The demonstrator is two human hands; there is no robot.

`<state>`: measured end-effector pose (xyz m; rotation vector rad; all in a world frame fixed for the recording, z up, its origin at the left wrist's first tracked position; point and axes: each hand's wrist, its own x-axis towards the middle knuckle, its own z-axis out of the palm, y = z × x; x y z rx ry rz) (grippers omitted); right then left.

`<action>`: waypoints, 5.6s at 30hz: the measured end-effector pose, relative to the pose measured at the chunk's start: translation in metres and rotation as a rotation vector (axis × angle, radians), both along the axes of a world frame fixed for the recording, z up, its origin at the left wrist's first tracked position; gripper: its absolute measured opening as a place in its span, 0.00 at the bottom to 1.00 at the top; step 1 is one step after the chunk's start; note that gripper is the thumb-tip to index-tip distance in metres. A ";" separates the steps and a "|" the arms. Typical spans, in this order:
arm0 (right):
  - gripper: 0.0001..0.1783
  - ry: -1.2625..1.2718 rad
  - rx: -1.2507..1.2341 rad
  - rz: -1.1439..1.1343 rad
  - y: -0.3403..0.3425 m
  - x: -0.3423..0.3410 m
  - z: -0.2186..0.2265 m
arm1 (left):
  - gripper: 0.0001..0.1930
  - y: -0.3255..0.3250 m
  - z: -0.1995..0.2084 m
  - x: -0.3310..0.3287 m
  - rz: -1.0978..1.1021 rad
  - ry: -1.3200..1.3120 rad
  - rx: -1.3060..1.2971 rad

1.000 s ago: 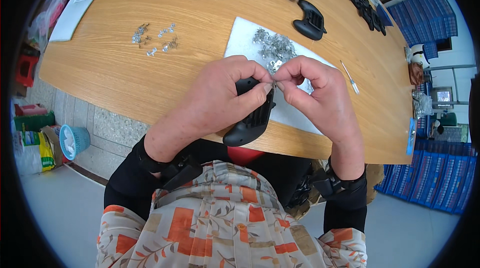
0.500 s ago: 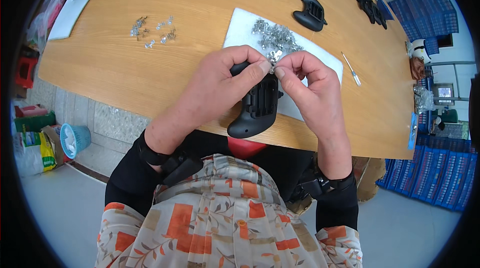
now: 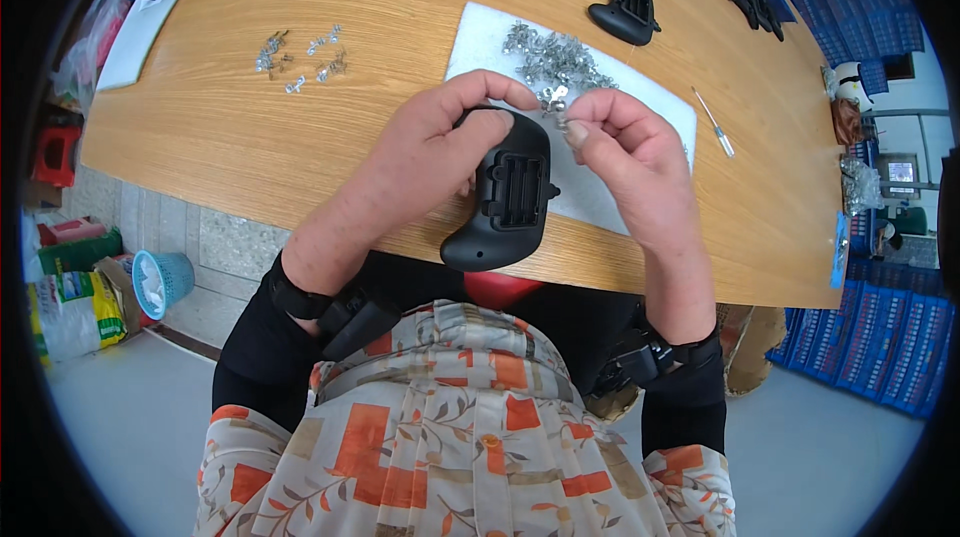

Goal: The person assembles small metal fasteners into a black plastic housing component. They pick up individual fasteners from a pile on a white paper and insert them into slots on the plastic part, repeating this process for multiple units.

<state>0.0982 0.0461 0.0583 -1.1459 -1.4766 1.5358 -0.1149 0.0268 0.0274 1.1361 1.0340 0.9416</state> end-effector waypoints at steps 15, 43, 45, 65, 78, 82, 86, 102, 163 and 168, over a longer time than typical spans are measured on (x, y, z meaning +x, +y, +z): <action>0.06 -0.606 0.629 0.250 -0.002 0.003 -0.012 | 0.17 0.007 -0.008 -0.004 -0.043 0.196 0.034; 0.13 -0.076 -0.086 -0.122 -0.030 -0.005 -0.005 | 0.28 -0.001 0.013 -0.011 -0.025 -0.119 -0.115; 0.13 0.064 -0.285 -0.062 -0.033 -0.003 -0.005 | 0.27 -0.005 0.012 -0.008 -0.042 -0.116 -0.086; 0.11 -0.034 -0.172 -0.088 -0.040 0.005 0.002 | 0.24 -0.020 0.008 0.010 -0.095 0.404 0.351; 0.15 0.251 -0.043 -0.024 -0.033 -0.028 0.010 | 0.22 -0.011 -0.019 -0.007 -0.145 -0.741 -0.278; 0.10 0.239 -0.048 -0.071 -0.032 -0.043 0.004 | 0.26 -0.019 -0.013 -0.006 -0.025 -0.911 -0.441; 0.06 0.249 -0.022 -0.088 -0.031 -0.054 -0.003 | 0.26 -0.018 -0.023 -0.008 -0.031 -0.830 -0.386; 0.06 0.202 0.069 -0.117 -0.039 -0.032 -0.002 | 0.29 -0.006 -0.028 -0.006 -0.369 -1.400 -0.462; 0.14 -0.676 0.626 0.606 0.157 -0.194 -0.018 | 0.19 -0.017 -0.023 -0.055 0.223 -0.047 0.155; 0.09 -0.694 0.448 0.611 0.147 -0.169 0.001 | 0.19 -0.016 -0.020 -0.057 0.193 -0.055 0.128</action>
